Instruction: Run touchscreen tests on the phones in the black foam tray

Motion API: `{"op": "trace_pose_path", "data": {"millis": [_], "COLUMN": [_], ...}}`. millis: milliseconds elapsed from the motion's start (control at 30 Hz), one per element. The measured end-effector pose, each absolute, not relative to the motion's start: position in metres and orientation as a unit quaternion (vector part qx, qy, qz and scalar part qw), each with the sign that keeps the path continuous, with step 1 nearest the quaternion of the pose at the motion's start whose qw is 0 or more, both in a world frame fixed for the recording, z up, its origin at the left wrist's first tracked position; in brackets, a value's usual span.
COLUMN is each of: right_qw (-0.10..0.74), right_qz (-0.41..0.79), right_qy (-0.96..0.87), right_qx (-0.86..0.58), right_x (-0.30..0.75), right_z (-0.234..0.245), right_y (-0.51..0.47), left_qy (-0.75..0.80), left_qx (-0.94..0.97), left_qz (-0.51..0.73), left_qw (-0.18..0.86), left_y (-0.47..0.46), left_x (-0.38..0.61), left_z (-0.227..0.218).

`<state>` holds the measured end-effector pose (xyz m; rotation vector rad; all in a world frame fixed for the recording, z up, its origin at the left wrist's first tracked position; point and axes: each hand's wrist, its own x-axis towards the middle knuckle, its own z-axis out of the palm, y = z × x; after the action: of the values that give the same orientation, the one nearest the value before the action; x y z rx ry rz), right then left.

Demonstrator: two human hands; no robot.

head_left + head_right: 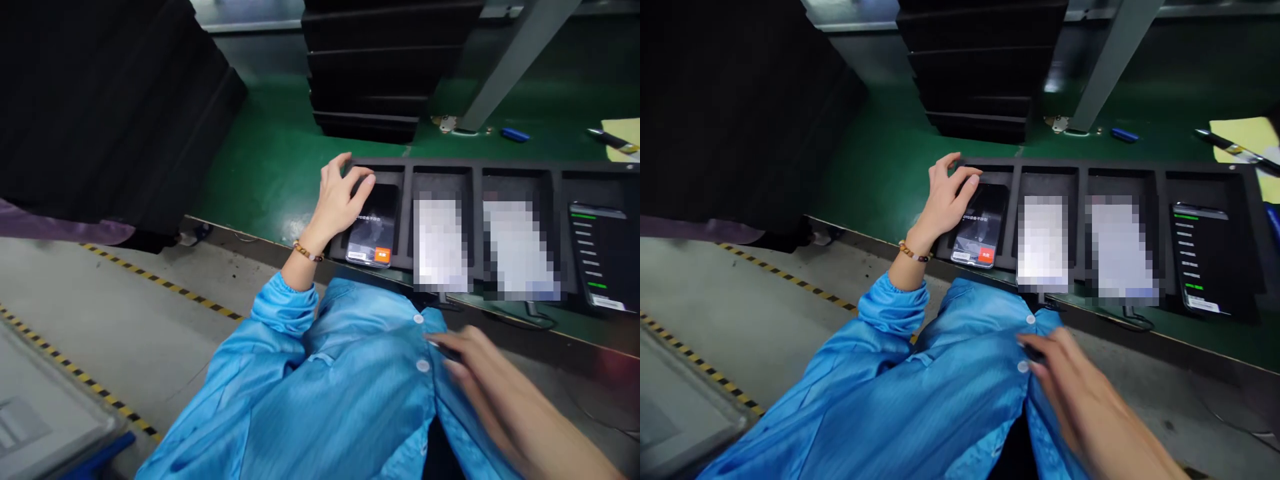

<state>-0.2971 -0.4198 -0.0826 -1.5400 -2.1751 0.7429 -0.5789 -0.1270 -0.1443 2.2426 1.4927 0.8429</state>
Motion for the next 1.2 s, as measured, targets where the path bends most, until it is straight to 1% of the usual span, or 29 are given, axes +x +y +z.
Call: {"op": "trace_pose_path", "data": {"millis": [33,100,200,267,400,500,567,667,900,1200], "right_qw": [0.184,0.188,0.189,0.179,0.147,0.1,0.069,0.045,0.02,0.032], "right_qz": [0.28,0.256,0.182,0.161,0.185,0.224,0.253,0.282,0.298,0.296], "right_qy": [-0.795,-0.822,-0.846,-0.85,-0.844,-0.827,-0.811,-0.793,-0.77,-0.765], "right_qx": [-0.506,-0.472,-0.463,-0.468,-0.481,-0.506,-0.523,-0.538,-0.564,-0.571], "right_x": [-0.32,-0.357,-0.385,-0.389,-0.391,-0.394,-0.397,-0.402,-0.408,-0.409], "right_z": [-0.084,-0.089,-0.098,-0.102,-0.108,-0.109,-0.108,-0.101,-0.082,-0.079], "right_y": [-0.403,-0.37,-0.332,-0.319,-0.309,-0.306,-0.304,-0.302,-0.296,-0.294], "left_qy": [0.513,0.505,0.505,0.505,0.506,0.505,0.502,0.499,0.489,0.491], "left_qx": [0.794,0.803,0.801,0.799,0.794,0.795,0.796,0.794,0.785,0.78], "left_qz": [0.286,0.274,0.275,0.28,0.286,0.285,0.285,0.292,0.317,0.328], "left_qw": [0.156,0.159,0.166,0.169,0.175,0.179,0.182,0.188,0.21,0.207], "left_y": [-0.125,-0.123,-0.122,-0.122,-0.121,-0.121,-0.121,-0.122,-0.122,-0.121], "left_x": [-0.578,-0.576,-0.576,-0.577,-0.578,-0.578,-0.578,-0.578,-0.578,-0.577], "left_z": [-0.143,-0.143,-0.146,-0.149,-0.152,-0.151,-0.151,-0.149,-0.147,-0.149]}}
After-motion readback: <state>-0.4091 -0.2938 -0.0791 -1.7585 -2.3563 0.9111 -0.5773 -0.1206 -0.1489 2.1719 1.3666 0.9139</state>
